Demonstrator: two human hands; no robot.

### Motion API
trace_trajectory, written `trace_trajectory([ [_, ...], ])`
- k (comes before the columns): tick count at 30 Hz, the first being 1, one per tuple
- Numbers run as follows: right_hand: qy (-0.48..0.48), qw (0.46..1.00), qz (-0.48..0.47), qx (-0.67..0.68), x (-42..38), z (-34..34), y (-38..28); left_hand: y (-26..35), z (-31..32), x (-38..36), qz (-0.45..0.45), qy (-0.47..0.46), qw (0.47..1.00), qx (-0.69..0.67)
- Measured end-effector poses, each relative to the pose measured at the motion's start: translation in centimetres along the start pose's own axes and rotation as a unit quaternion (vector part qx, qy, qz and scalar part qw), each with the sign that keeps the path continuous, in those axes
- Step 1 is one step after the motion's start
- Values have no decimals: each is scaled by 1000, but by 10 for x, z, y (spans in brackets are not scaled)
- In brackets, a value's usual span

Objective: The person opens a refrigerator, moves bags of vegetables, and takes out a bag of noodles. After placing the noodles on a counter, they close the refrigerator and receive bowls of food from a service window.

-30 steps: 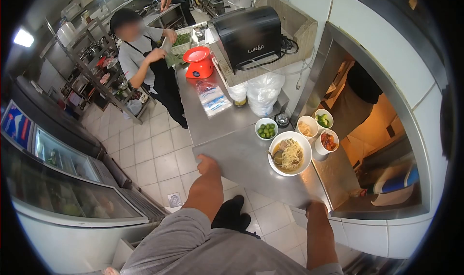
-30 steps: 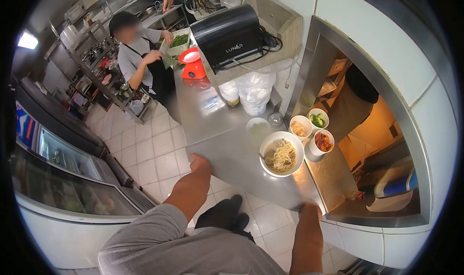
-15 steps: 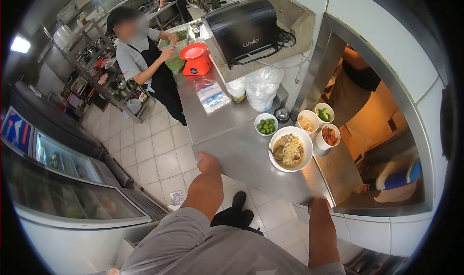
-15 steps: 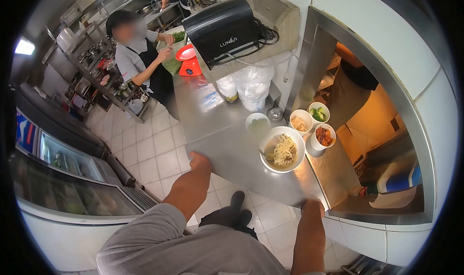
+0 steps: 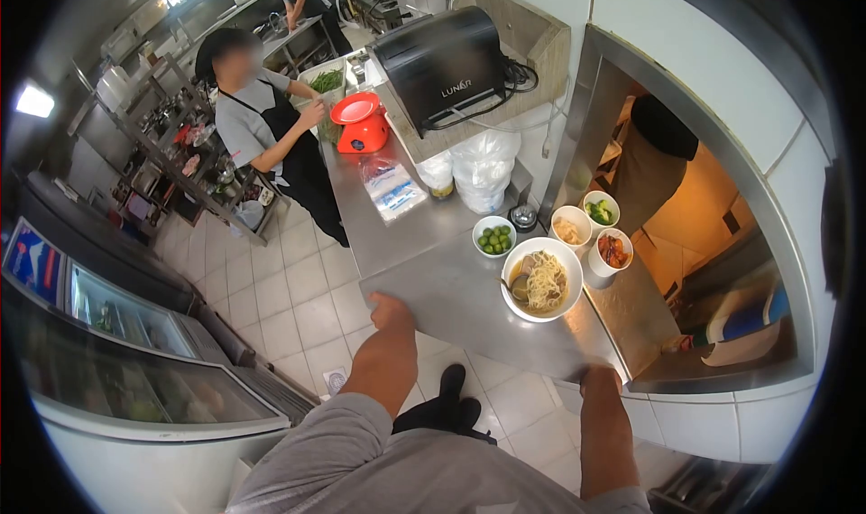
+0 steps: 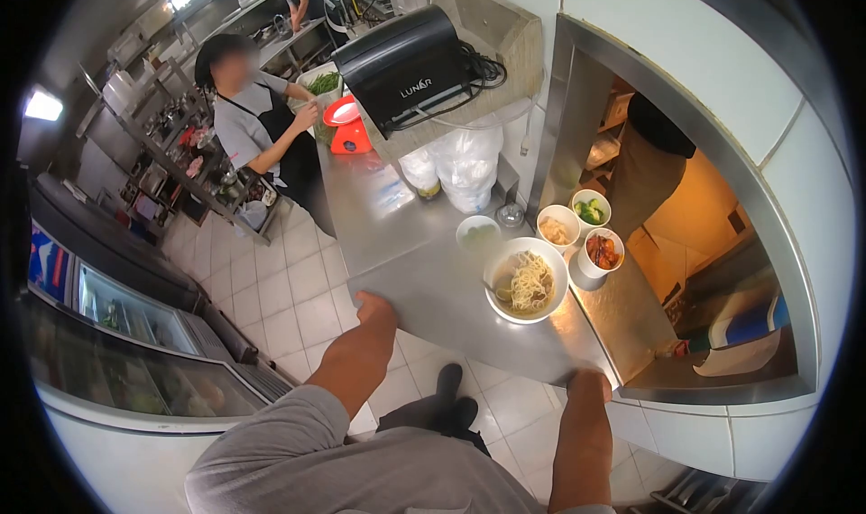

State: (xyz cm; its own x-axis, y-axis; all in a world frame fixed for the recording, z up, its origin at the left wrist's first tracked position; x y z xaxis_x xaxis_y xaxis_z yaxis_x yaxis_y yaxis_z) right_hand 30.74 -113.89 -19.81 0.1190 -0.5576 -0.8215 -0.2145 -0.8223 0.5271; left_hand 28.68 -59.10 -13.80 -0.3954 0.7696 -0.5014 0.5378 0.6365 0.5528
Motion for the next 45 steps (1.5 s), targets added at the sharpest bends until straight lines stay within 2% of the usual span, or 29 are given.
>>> trace_trajectory([
  [4, -24, 997, 27, 67, -1, 0, 3, -6, 14, 13, 7, -11, 1000, -27],
  [6, 53, 998, -27, -2, -13, -3, 2, -7, 17, 19, -11, 5, 999, -41],
  [7, 53, 998, -28, -3, -7, -3, 0, -6, 15, 19, -12, 7, 999, -41],
  [9, -31, 999, 25, 0, 5, 0, -1, -5, 11, 12, -10, 3, 1000, -15],
  [13, 1, 1000, 14, 20, -6, -2, 1, -2, 3, 5, 3, 10, 1000, 1],
  [15, -11, 1000, 10, -2, -18, -3, 1, 0, 1, 2, -6, -1, 1000, 1],
  [19, -65, 998, 23, -1, 14, 2, 0, 1, -3, -3, -15, -3, 1000, 2],
  [22, -48, 999, 19, 12, 21, 3, -1, 1, -4, -4, -9, -10, 1000, -2],
  [24, 2, 1000, 1, 4, 22, 1, -2, 1, -7, -6, -3, -15, 1000, 8],
  [28, -20, 1000, 0, 9, 5, 2, 0, 1, -4, -2, -5, -22, 1000, 9],
  [30, 106, 993, -57, 18, -33, -4, 5, 0, -2, 0, -2, -14, 1000, 13],
  [31, 107, 992, -56, 17, -36, -8, 4, -1, -1, 0, -3, -14, 1000, 12],
  [33, 10, 1000, -23, -17, -38, -6, 4, -3, 1, 2, 6, -14, 1000, 5],
  [37, 28, 999, -40, -14, -9, -3, 0, -2, 4, 4, 8, -1, 1000, 9],
  [39, -118, 992, 37, 2, 13, 4, -2, -3, 4, 5, 16, -3, 1000, -1],
  [45, -37, 999, 0, 6, 23, 3, -2, -2, -3, -3, 18, -6, 1000, -7],
])
Point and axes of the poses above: each hand's wrist, its own x-axis towards the middle knuckle, its own z-axis out of the palm, y = z × x, the point moved 3 cm from there along x, towards the middle knuckle, and after that the axes turned 1 degree about y, right-handed, at the moved point
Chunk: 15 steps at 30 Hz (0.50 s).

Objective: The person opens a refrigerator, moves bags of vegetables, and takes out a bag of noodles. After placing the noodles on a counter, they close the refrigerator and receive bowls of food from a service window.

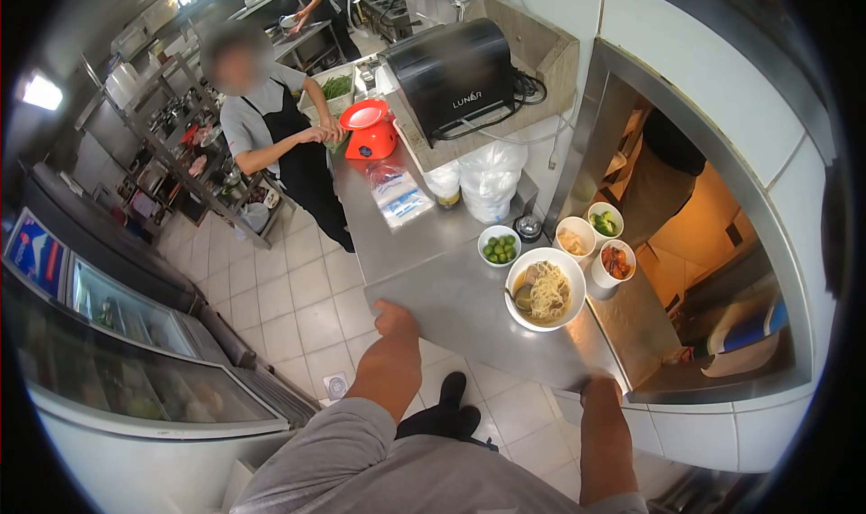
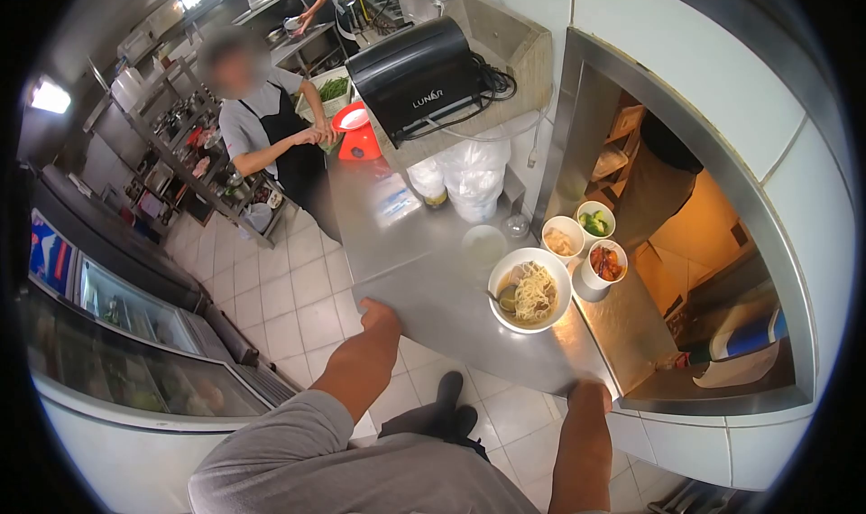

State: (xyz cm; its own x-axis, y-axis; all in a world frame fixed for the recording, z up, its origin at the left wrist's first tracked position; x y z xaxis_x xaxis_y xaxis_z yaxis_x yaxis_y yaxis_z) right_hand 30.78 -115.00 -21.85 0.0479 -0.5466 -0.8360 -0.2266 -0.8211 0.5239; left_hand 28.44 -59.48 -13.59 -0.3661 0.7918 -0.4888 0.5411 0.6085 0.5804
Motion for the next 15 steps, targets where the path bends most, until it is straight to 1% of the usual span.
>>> trace_trajectory([
  [4, 1, 1000, -10, -20, -15, -2, 0, -1, 4, 5, 0, 1, 1000, 9],
  [6, -46, 999, 11, -18, -8, 0, -1, 0, 2, 4, 4, -7, 1000, 13],
  [7, -47, 999, 11, -17, -7, 1, 0, -1, 4, 4, 5, -7, 1000, 14],
  [9, 59, 998, -33, 4, -9, -1, 1, -2, 7, 8, 5, 2, 1000, 18],
  [12, 78, 995, -54, 4, -49, -4, 6, 0, 2, 3, 11, -15, 1000, 16],
  [15, 71, 996, -50, -8, -41, -4, 5, 0, 3, 4, 8, -8, 1000, 21],
])
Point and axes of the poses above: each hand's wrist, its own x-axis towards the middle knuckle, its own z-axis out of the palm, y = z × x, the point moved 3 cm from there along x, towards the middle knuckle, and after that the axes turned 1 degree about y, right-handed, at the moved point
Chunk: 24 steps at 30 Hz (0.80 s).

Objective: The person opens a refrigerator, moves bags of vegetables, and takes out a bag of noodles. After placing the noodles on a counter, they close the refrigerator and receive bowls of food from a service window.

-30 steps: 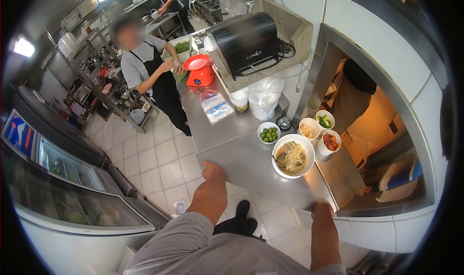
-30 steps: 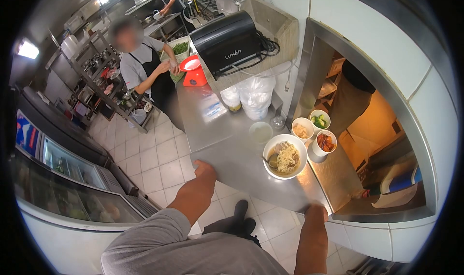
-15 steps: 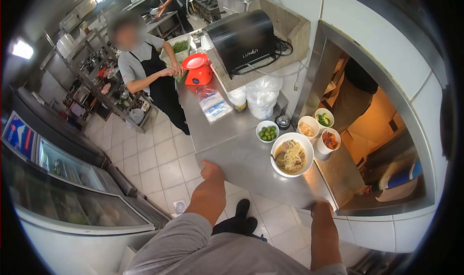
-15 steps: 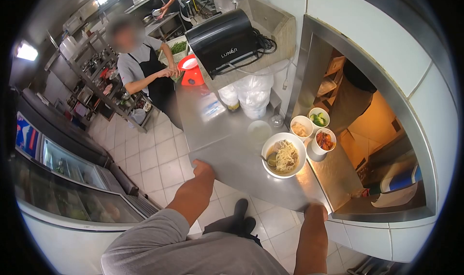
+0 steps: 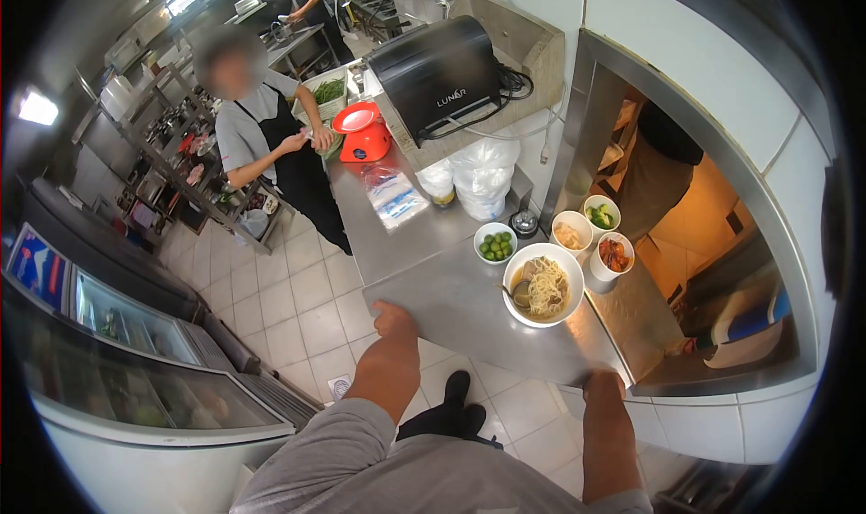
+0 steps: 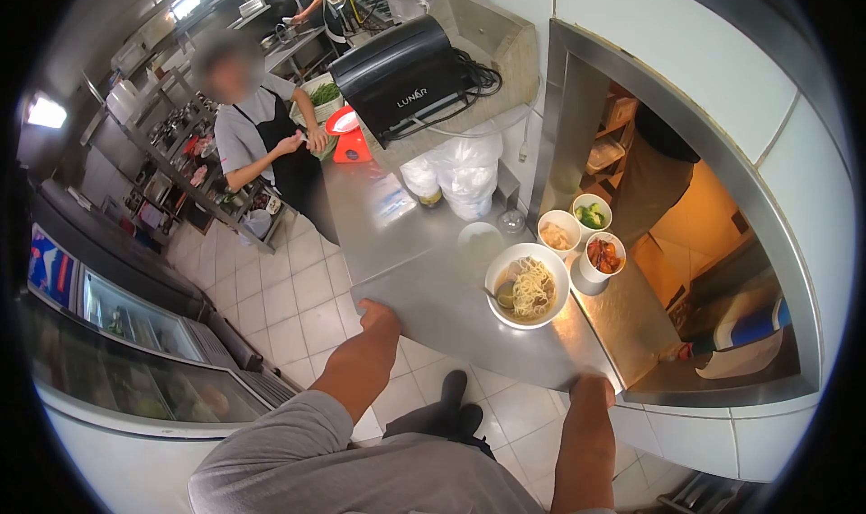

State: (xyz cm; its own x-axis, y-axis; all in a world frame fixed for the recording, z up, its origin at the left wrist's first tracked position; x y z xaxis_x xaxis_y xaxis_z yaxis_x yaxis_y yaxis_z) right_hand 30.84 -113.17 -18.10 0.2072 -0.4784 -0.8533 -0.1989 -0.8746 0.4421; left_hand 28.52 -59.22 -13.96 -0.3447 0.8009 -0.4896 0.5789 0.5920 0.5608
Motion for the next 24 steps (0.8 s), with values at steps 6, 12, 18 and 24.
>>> trace_trajectory([
  [6, 12, 1000, 4, 24, -20, -5, 2, 2, -1, -2, -2, 6, 1000, 6],
  [12, -19, 1000, 18, 9, -5, -2, -1, 1, 3, 1, -11, 10, 1000, 5],
  [18, -77, 997, 27, 0, 20, 5, 0, 0, 2, 1, -4, 4, 1000, 6],
  [24, -49, 998, 42, 12, 4, 1, 1, 0, 4, 3, -31, 11, 999, -13],
])
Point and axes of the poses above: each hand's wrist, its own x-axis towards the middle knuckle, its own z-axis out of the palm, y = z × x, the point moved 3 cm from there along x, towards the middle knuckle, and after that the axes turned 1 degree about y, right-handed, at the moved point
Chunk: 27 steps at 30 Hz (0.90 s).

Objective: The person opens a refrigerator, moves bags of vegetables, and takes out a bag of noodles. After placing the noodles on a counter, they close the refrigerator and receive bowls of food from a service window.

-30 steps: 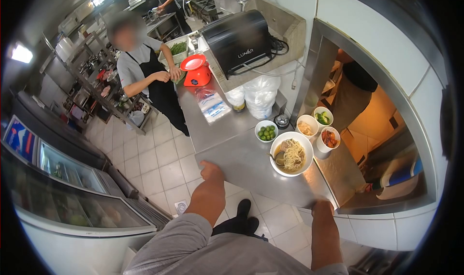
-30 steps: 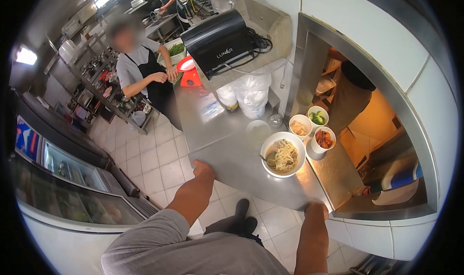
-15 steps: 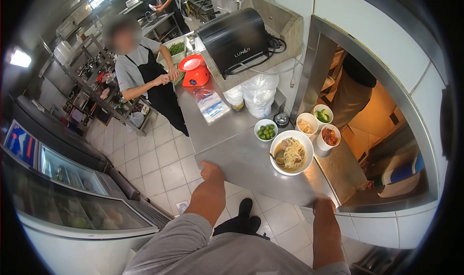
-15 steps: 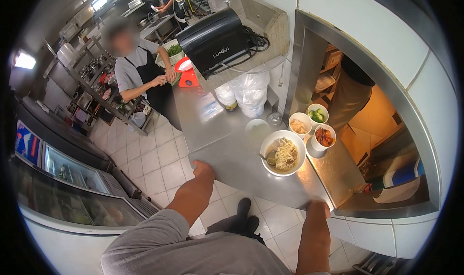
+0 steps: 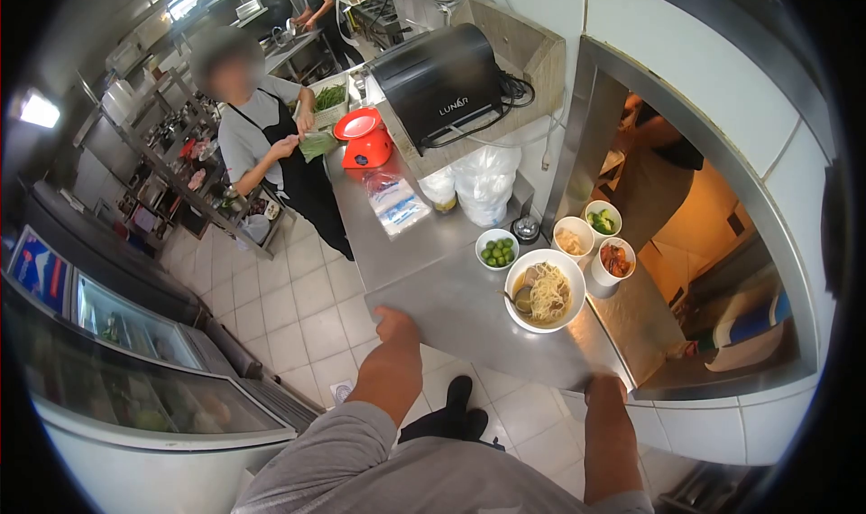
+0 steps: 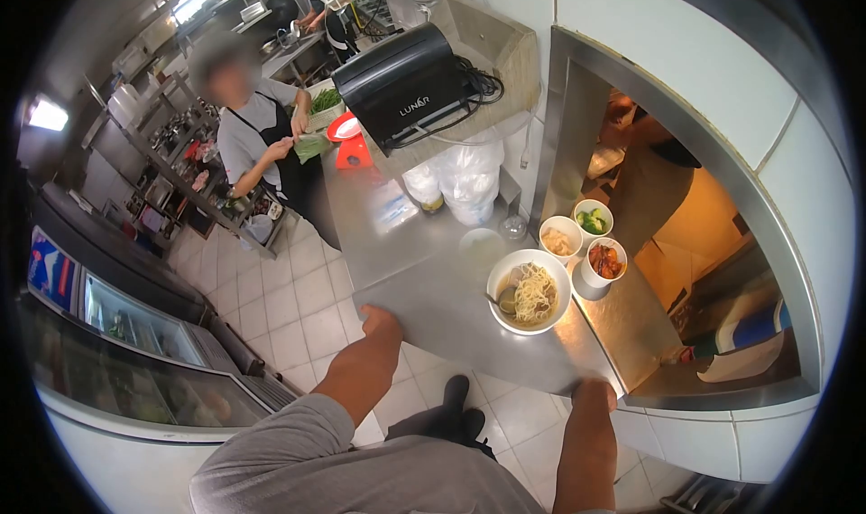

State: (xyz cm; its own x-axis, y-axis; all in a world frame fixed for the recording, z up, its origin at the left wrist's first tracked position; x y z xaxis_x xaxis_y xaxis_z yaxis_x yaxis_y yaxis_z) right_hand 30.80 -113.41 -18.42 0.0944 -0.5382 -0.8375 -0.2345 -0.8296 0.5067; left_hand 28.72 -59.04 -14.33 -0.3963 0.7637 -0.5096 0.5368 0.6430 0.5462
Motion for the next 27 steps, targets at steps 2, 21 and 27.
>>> trace_trajectory([
  [2, -14, 1000, 10, 0, 13, 1, -2, 0, 1, 1, -2, 6, 1000, 6],
  [21, 101, 987, -33, 121, -34, -5, 7, -3, 1, -10, 3, -45, 997, -61],
  [27, 103, 979, -32, 175, -55, -7, 15, -7, 0, -19, -19, -59, 993, -96],
])
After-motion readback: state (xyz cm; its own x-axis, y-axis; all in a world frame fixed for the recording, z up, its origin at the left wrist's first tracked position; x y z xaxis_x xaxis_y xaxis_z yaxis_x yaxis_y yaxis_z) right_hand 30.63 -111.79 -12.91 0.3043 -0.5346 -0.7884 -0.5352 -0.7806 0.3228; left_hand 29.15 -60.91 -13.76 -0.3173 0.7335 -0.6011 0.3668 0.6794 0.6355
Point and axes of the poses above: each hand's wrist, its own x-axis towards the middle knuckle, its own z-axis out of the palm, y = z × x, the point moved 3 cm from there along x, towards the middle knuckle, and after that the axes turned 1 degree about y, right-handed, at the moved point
